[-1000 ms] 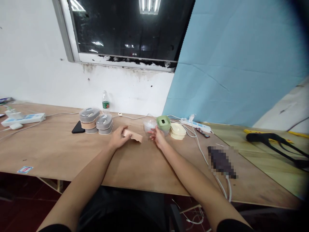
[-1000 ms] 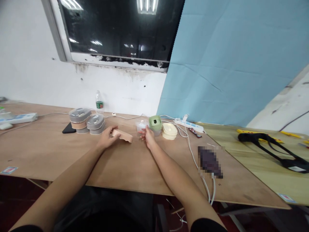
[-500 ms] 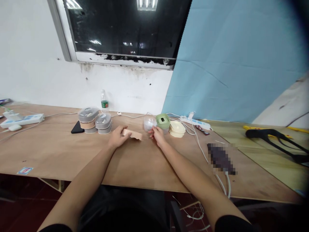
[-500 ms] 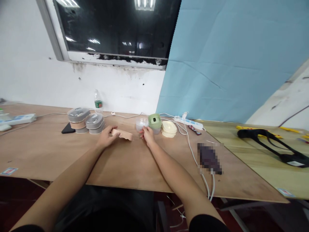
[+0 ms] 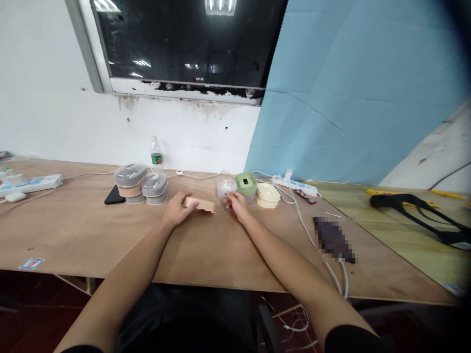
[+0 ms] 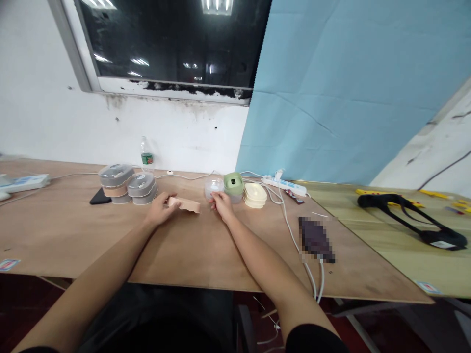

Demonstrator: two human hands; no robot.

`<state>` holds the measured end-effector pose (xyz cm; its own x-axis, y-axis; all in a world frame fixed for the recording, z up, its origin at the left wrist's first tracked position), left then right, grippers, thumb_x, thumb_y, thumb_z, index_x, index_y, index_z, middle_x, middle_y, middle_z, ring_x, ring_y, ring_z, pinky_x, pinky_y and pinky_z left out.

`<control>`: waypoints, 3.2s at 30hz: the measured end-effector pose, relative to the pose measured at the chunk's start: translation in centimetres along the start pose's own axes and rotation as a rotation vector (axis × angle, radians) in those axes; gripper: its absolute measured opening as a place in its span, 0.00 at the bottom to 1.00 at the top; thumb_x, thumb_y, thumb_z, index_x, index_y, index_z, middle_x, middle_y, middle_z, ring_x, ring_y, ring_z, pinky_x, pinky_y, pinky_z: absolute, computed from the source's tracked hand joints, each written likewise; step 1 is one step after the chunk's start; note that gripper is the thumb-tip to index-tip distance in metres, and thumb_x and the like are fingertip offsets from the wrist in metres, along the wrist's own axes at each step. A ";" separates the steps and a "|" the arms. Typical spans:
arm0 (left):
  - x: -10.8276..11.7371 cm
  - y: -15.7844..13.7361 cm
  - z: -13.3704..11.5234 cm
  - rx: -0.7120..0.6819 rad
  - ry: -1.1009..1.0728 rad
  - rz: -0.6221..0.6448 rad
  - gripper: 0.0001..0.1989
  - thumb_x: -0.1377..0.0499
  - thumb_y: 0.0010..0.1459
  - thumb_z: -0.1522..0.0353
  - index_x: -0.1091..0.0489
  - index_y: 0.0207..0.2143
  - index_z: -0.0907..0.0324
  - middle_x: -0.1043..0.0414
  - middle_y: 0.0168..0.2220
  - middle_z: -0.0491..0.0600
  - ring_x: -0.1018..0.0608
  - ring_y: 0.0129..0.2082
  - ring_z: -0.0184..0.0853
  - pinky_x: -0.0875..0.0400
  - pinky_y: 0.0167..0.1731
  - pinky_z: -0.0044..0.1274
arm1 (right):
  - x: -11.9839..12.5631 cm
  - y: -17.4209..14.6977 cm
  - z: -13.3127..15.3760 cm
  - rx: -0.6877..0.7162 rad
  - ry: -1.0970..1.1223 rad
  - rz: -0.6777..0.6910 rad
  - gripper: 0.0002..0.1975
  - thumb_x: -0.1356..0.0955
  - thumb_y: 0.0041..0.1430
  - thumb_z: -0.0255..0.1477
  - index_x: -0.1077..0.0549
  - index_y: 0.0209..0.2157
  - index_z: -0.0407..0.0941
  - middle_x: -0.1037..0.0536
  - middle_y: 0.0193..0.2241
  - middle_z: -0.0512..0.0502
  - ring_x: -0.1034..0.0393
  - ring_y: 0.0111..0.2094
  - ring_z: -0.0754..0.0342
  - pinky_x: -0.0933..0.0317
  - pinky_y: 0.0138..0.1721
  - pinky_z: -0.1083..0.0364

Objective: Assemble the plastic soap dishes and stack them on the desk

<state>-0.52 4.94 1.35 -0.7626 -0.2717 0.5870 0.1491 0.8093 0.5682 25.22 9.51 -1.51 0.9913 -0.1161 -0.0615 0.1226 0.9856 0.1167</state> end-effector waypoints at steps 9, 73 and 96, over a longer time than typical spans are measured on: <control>0.0 0.1 0.2 -0.018 -0.017 -0.011 0.21 0.44 0.58 0.53 0.31 0.46 0.58 0.27 0.43 0.51 0.25 0.43 0.40 0.30 0.43 0.31 | 0.0 0.0 0.0 0.084 -0.190 0.097 0.14 0.33 0.53 0.39 0.26 0.32 0.42 0.24 0.23 0.50 0.37 0.16 0.62 0.45 0.17 0.62; -1.8 -0.3 2.6 0.189 -0.058 0.219 0.57 0.33 0.42 0.49 0.59 0.66 0.62 0.49 0.64 0.63 0.40 0.62 0.49 0.42 0.59 0.36 | -1.0 -3.0 2.9 0.621 -0.702 0.103 0.16 0.30 0.51 0.41 0.27 0.37 0.45 0.25 0.24 0.49 0.33 0.24 0.56 0.39 0.29 0.57; -2.0 -0.6 1.9 0.076 0.205 0.393 0.44 0.39 0.45 0.44 0.41 0.59 0.56 0.36 0.58 0.55 0.32 0.56 0.49 0.36 0.54 0.36 | 13.8 1.5 3.5 0.492 -0.147 -0.978 0.16 0.38 0.57 0.44 0.34 0.33 0.44 0.29 0.19 0.51 0.32 0.20 0.54 0.38 0.25 0.56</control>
<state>-0.27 6.02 -1.26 -0.5157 -0.0279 0.8563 0.3499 0.9055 0.2402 39.27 8.98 1.31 0.4484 -0.8643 -0.2277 0.8297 0.3078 0.4657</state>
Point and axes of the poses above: each hand's wrist, its own y-axis towards the middle knuckle, its own x-axis out of the back of the hand, z = x × y, the point moved 3 cm from there along y, towards the middle knuckle
